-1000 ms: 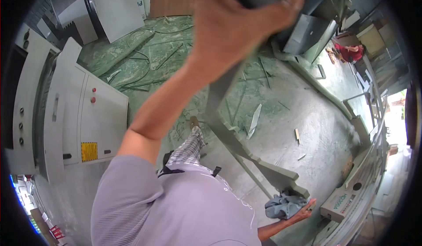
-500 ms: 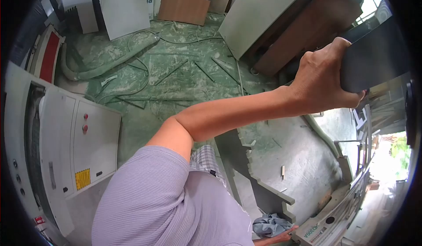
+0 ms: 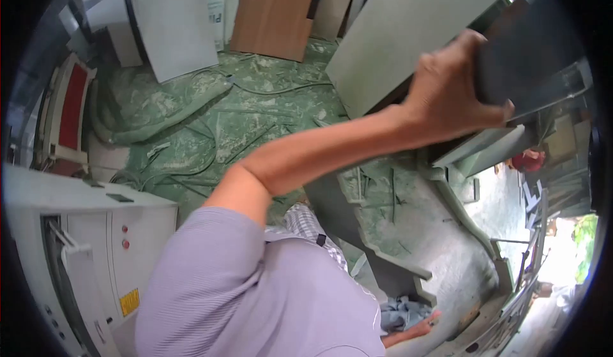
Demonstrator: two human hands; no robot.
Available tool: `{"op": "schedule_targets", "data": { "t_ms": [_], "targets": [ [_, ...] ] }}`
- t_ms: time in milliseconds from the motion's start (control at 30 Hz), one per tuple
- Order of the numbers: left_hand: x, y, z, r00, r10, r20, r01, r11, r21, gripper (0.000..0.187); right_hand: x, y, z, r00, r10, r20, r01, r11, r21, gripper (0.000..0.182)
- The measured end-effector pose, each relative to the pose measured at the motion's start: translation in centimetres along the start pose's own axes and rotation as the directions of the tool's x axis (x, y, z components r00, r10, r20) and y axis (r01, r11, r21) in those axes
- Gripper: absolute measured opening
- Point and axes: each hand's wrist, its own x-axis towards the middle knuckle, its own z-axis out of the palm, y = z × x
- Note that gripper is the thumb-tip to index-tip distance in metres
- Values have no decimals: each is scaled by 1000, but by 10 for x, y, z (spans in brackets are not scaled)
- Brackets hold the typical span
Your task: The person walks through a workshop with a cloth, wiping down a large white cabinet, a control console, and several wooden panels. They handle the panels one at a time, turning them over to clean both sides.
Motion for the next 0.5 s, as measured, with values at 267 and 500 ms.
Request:
{"op": "schedule_targets", "data": {
  "t_ms": [267,500],
  "targets": [
    [149,-84,-7,991,135,4,-135,989,-61,31,42,-159,99,996,-93,-1,91,969,231,52],
    [258,-190,-32,975,188,-115,-190,982,-12,28,13,-334,176,990,-139,-11,137,953,271,53]
  ]
}}
